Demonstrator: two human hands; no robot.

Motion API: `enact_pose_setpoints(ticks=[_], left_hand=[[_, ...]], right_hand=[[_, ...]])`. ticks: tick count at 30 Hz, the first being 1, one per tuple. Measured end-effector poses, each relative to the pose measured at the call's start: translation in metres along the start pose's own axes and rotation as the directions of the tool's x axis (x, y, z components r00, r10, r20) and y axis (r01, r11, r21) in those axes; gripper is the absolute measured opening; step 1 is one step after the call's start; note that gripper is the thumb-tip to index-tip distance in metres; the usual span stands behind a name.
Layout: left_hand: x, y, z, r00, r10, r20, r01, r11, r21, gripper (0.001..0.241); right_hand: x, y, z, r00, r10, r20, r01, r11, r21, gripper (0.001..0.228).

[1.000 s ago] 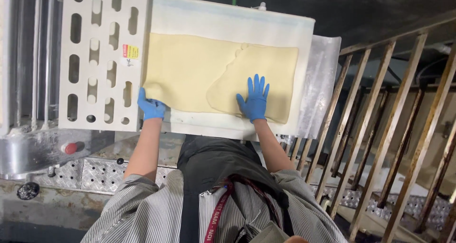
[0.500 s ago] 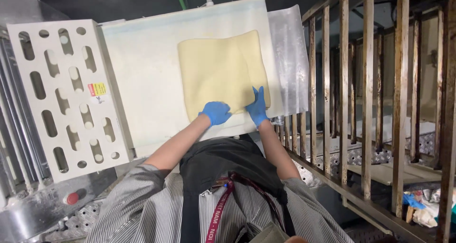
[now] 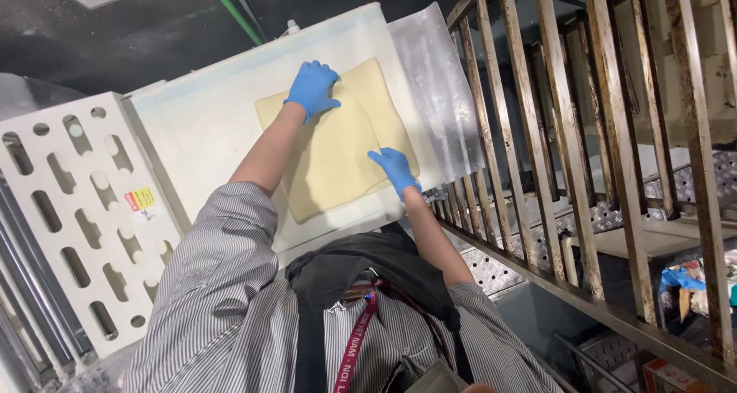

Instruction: Flattening a large piece of dough using an industrial dough sheeter machine.

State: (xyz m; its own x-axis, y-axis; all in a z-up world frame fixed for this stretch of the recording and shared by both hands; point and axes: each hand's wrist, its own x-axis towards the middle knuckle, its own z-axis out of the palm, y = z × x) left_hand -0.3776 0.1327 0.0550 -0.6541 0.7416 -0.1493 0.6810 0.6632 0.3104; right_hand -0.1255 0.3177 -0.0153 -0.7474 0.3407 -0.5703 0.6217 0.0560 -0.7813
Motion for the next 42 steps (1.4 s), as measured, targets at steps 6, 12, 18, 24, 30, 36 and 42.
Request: enact_pose_setpoints(ticks=[6, 12, 18, 24, 30, 36, 42], left_hand=[[0.037, -0.009, -0.03, 0.986, 0.165, 0.019, -0.157, 0.961, -0.229, 0.04], [0.058, 0.022, -0.035, 0.984, 0.178, -0.028, -0.176, 0.91, -0.377, 0.029], [0.071, 0.023, 0.013, 0.979, 0.141, 0.15, -0.094, 0.955, -0.281, 0.045], [0.085, 0.047, -0.021, 0.918, 0.383, -0.103, -0.387, 0.922, -0.014, 0.064], [0.128, 0.092, -0.022, 0.764, 0.487, 0.422, -0.635, 0.683, 0.36, 0.077], [0.126, 0.076, -0.002, 0.689, 0.329, 0.646, -0.576, 0.789, 0.213, 0.073], [0.055, 0.023, -0.055, 0.848, 0.418, 0.327, -0.48, 0.866, 0.138, 0.037]], right_hand=[[-0.028, -0.062, 0.0, 0.988, -0.149, -0.037, 0.14, 0.974, -0.176, 0.072], [-0.016, -0.035, -0.04, 0.962, -0.2, -0.187, 0.182, 0.977, -0.109, 0.058], [-0.027, -0.036, -0.059, 0.961, -0.197, -0.195, 0.139, 0.951, -0.277, 0.036], [-0.02, -0.045, -0.063, 0.851, -0.373, -0.369, 0.248, 0.906, -0.343, 0.036], [0.004, -0.047, -0.061, 0.966, -0.246, 0.084, 0.259, 0.936, -0.239, 0.053], [-0.019, -0.045, -0.059, 0.91, -0.246, 0.333, 0.197, 0.965, 0.176, 0.067], [-0.032, -0.085, -0.055, 0.926, -0.152, 0.345, 0.055, 0.96, 0.275, 0.067]])
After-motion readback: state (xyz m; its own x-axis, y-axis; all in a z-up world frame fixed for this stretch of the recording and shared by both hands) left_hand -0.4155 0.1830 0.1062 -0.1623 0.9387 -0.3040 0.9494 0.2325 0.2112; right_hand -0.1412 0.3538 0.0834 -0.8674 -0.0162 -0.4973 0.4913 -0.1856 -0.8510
